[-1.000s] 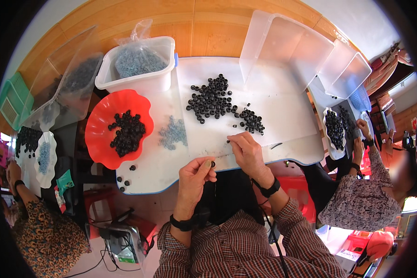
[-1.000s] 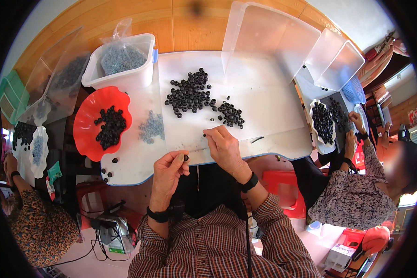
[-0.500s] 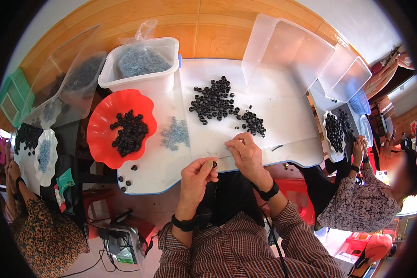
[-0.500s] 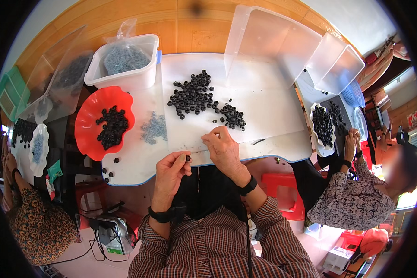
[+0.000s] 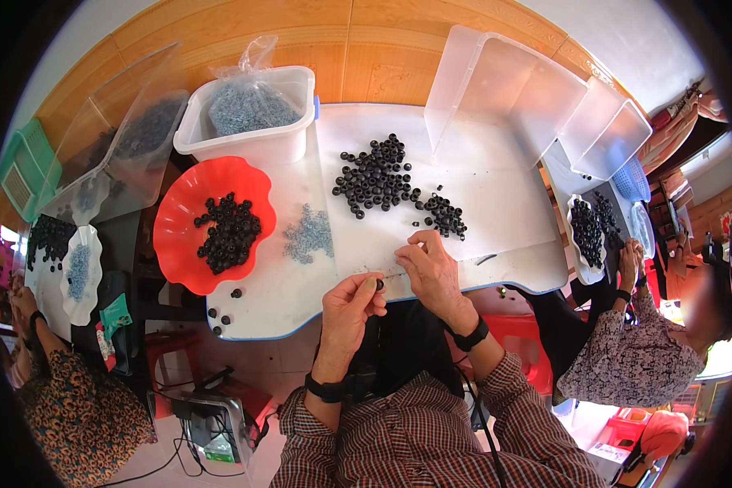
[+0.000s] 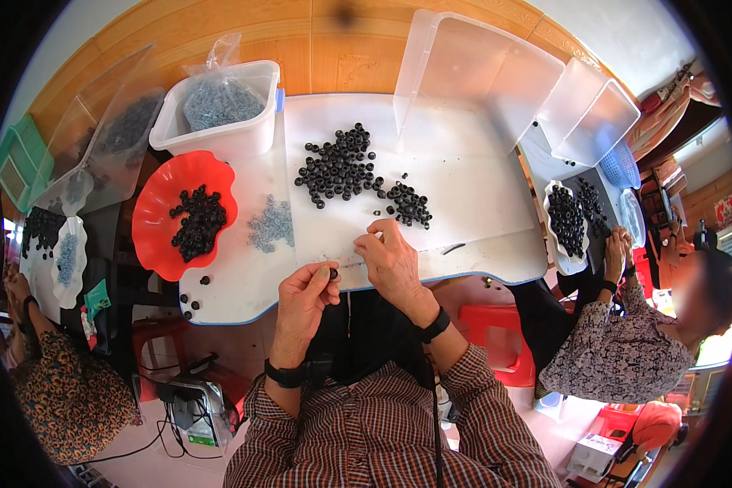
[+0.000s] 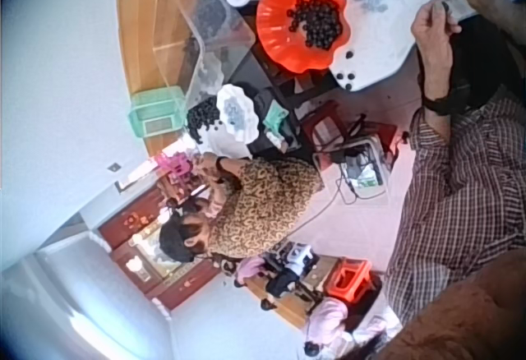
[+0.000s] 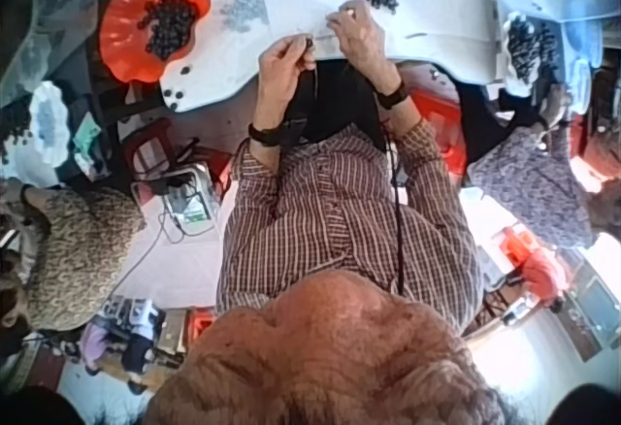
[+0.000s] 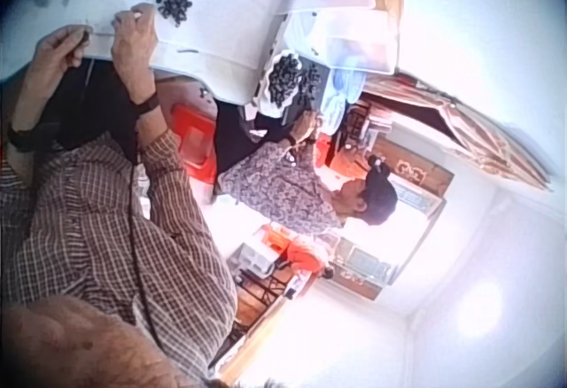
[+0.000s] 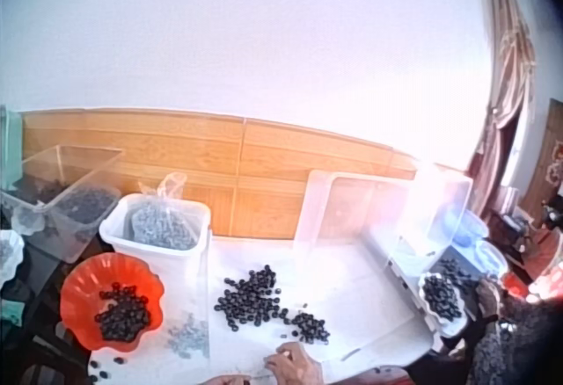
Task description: Inspecting and manually assembling small black plastic components at a workstation.
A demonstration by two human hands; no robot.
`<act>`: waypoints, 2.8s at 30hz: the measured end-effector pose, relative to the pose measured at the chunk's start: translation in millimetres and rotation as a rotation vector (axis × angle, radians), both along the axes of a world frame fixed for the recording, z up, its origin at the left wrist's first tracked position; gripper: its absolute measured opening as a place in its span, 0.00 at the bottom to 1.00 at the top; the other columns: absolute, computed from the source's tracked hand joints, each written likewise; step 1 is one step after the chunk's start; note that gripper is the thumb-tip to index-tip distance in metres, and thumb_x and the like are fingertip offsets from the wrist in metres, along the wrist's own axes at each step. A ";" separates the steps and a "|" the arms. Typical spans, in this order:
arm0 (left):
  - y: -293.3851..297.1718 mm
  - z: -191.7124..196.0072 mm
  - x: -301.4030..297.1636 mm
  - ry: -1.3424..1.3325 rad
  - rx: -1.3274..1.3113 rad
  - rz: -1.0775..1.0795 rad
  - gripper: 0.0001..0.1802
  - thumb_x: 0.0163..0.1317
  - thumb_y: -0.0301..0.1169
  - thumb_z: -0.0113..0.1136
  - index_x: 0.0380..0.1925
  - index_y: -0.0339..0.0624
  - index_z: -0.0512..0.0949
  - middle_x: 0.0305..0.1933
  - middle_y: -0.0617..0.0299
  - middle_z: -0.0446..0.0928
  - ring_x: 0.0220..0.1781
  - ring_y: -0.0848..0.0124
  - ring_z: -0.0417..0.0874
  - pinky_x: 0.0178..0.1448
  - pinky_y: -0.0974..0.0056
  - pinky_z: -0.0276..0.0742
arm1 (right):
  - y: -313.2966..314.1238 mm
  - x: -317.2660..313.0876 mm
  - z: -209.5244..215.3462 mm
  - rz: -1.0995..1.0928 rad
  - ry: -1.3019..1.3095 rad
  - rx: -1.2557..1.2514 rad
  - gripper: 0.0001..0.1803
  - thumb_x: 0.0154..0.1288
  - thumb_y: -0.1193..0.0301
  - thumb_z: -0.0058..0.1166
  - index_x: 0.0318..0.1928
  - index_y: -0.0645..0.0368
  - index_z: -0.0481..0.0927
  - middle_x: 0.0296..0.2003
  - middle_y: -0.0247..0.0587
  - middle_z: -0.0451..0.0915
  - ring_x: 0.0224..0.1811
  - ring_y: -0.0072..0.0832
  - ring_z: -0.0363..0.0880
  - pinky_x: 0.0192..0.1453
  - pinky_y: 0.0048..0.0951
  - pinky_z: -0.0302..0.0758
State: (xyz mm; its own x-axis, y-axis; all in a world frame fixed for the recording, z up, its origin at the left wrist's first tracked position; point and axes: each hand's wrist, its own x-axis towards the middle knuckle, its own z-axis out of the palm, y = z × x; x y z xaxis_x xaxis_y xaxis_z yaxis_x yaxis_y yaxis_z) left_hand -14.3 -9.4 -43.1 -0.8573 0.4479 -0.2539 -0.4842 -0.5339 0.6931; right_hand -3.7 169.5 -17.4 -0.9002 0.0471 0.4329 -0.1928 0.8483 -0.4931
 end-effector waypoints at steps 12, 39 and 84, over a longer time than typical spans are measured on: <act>5.4 5.2 0.0 -0.021 0.037 0.022 0.12 0.70 0.28 0.54 0.45 0.30 0.79 0.35 0.58 0.80 0.29 0.76 0.79 0.32 0.72 0.79 | -20.2 22.7 20.2 0.119 -0.079 -0.535 0.06 0.59 0.81 0.61 0.37 0.62 0.79 0.38 0.38 0.73 0.30 0.21 0.75 0.32 0.22 0.73; -5.1 7.3 5.9 0.189 -0.089 -0.249 0.11 0.68 0.25 0.55 0.47 0.30 0.79 0.32 0.59 0.80 0.29 0.75 0.80 0.34 0.71 0.80 | -4.0 40.7 18.6 0.242 -0.568 -1.132 0.06 0.62 0.76 0.63 0.36 0.62 0.78 0.31 0.30 0.79 0.29 0.14 0.73 0.34 0.19 0.73; 5.0 18.5 3.3 -0.005 0.097 -0.027 0.12 0.70 0.28 0.54 0.47 0.31 0.78 0.36 0.57 0.80 0.29 0.77 0.79 0.33 0.73 0.78 | -5.9 19.9 20.0 -0.070 -0.281 -0.820 0.06 0.67 0.79 0.52 0.41 0.62 0.81 0.33 0.30 0.74 0.27 0.15 0.72 0.31 0.18 0.70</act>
State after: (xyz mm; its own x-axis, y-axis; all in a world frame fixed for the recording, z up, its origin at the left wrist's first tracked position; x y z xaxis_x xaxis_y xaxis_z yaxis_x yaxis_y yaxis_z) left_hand -11.0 -4.4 -24.6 -0.8437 0.4932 -0.2119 -0.5021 -0.5856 0.6363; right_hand 16.2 163.6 2.6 -0.9519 0.3065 0.0003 0.0672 0.2097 -0.9755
